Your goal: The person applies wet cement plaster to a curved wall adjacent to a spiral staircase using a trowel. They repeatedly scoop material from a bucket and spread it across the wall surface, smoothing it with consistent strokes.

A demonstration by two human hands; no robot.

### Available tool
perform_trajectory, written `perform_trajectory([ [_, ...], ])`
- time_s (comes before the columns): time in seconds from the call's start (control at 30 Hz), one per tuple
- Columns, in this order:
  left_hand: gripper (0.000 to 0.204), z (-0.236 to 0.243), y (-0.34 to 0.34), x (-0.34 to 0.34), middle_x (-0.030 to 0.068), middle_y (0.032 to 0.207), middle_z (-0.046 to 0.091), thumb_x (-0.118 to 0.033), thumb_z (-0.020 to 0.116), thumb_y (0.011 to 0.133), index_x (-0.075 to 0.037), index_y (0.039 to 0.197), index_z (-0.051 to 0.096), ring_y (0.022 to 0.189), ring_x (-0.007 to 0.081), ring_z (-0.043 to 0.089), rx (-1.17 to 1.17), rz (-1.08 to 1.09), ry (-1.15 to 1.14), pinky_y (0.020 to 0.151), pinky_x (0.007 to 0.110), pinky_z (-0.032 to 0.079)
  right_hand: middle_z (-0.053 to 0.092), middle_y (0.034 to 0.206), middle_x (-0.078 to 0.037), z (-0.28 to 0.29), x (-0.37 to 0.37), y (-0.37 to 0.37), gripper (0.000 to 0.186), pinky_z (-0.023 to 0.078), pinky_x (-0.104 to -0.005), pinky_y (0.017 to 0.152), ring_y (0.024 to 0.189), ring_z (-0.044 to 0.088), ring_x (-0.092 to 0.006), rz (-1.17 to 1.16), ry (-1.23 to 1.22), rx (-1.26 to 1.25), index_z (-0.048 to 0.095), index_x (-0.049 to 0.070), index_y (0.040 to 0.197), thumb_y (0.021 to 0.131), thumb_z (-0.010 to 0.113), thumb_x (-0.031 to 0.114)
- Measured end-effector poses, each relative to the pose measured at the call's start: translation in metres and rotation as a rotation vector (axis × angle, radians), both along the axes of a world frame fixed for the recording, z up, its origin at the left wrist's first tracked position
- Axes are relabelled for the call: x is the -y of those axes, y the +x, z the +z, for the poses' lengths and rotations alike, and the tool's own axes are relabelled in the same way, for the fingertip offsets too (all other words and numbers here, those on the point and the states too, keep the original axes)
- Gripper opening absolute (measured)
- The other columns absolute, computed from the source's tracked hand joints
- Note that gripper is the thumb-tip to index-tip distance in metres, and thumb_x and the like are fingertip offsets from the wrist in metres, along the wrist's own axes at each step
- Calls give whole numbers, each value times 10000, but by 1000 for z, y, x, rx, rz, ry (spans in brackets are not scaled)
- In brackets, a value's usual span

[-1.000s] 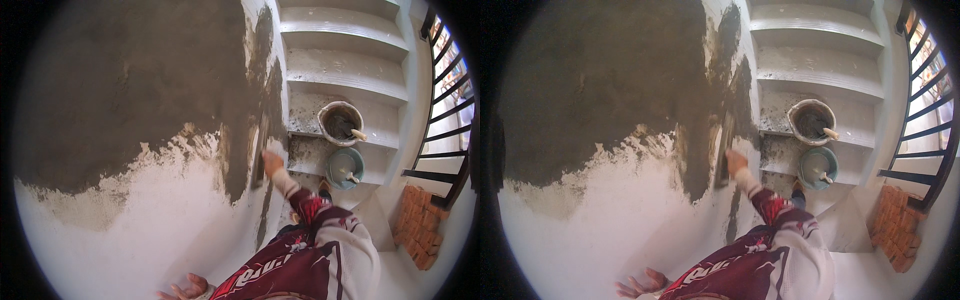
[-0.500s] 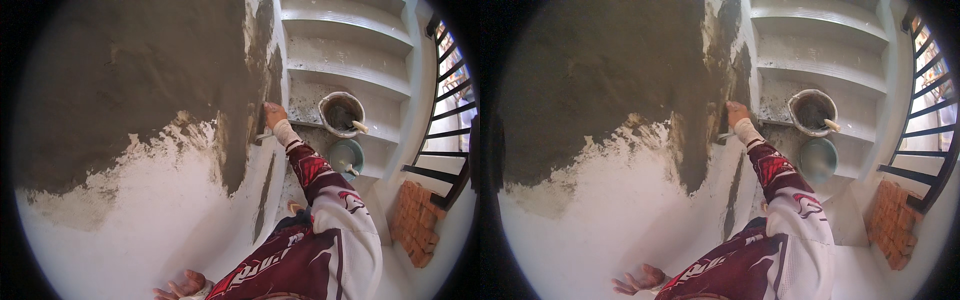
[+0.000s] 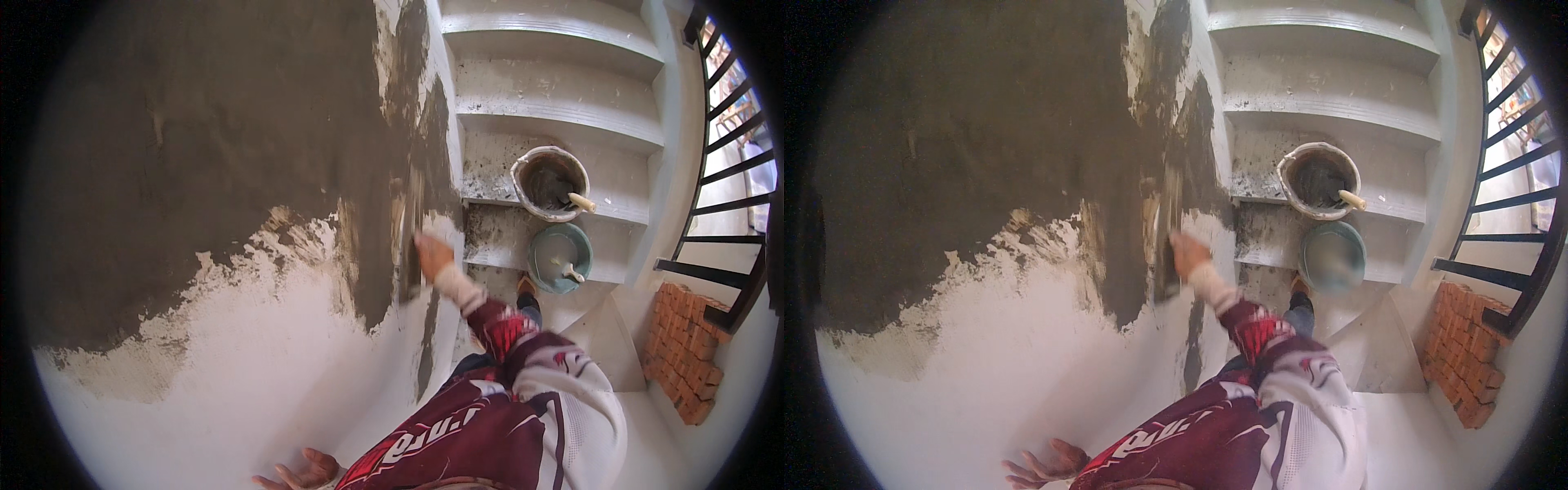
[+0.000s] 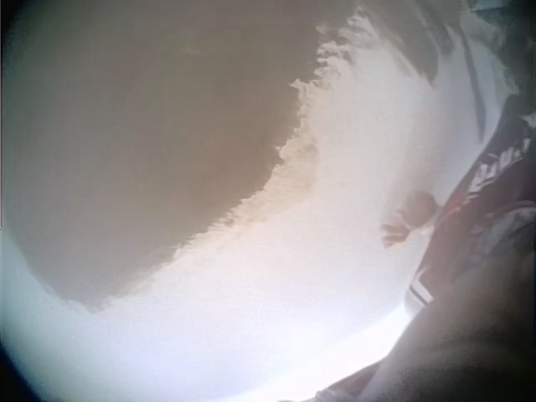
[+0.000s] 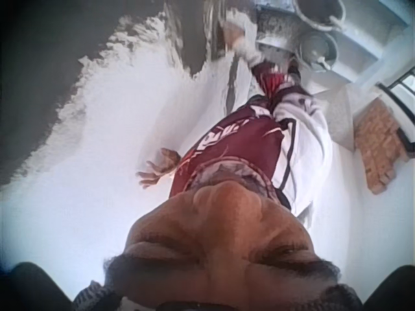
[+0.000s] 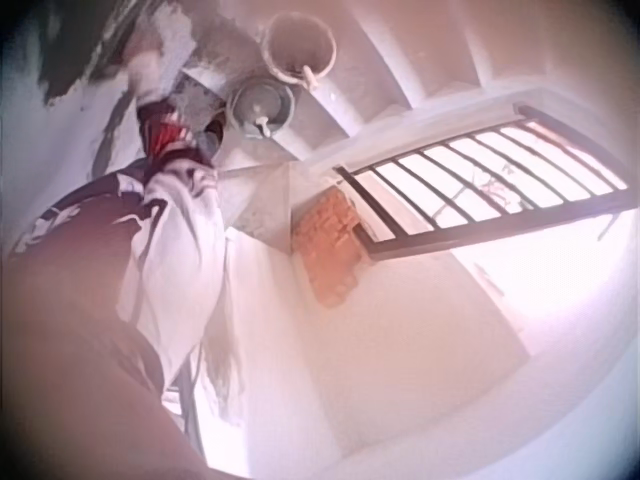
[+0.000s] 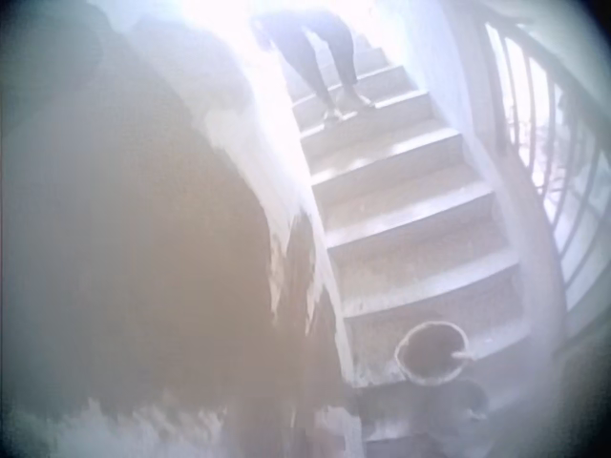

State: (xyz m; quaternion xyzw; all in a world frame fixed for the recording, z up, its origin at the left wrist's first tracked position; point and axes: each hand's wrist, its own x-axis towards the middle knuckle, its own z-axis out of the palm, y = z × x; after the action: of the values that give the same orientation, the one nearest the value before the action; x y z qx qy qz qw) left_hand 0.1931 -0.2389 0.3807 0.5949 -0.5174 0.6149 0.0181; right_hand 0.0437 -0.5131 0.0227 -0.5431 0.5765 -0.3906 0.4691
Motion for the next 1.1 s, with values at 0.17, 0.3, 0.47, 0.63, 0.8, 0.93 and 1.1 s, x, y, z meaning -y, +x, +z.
perform_trajectory([
  [0.17,598,2,-1,0,214,1377,324,-483,512,854,-115,1306,377,1289,467,233,-9,-14,-2,1013,692,92,582,1201,-171,-37,69,-16,353,378,-365,1011,1147,538,-321,73,195,-241,598,90,1192,926,480,289],
  [0.3,600,0,0,-10,217,1385,318,-482,509,855,-115,1310,375,1296,471,224,-15,26,8,1013,695,87,623,1121,-172,47,61,-25,368,448,-362,905,1045,598,-291,-104,113,165,603,47,1163,951,435,297],
  [0.47,602,3,-2,9,222,1394,311,-481,506,856,-115,1314,372,1305,475,213,-21,-33,7,1014,699,79,670,1000,-170,-82,43,-1,310,491,-339,815,926,648,-290,-226,-318,-282,663,26,1039,910,550,284],
  [0.63,604,0,2,-8,226,1403,304,-480,503,858,-115,1319,368,1315,480,202,-24,13,30,1015,703,72,670,998,-176,58,74,-31,370,482,-349,855,978,631,-309,-272,-10,239,663,31,1052,919,516,343],
  [0.8,606,1,6,-8,230,1413,296,-480,499,859,-115,1324,365,1324,485,190,-25,18,36,1016,707,64,594,1184,-150,-36,-15,0,385,416,-378,977,1096,573,-281,71,149,-90,572,70,1204,961,359,280],
  [0.93,608,-4,10,-15,233,1420,290,-479,497,860,-115,1328,363,1331,489,181,-37,28,81,1017,711,58,628,1099,-178,-65,69,-22,388,456,-360,894,1055,582,-320,53,105,-147,651,57,1087,932,456,354],
  [1.1,615,-3,3,-7,243,1408,309,-485,511,845,-107,1314,385,1330,486,192,-21,67,53,1024,699,66,641,1068,-176,-28,-30,6,364,465,-357,882,1031,604,-292,-157,163,178,645,46,1081,926,479,331],
])
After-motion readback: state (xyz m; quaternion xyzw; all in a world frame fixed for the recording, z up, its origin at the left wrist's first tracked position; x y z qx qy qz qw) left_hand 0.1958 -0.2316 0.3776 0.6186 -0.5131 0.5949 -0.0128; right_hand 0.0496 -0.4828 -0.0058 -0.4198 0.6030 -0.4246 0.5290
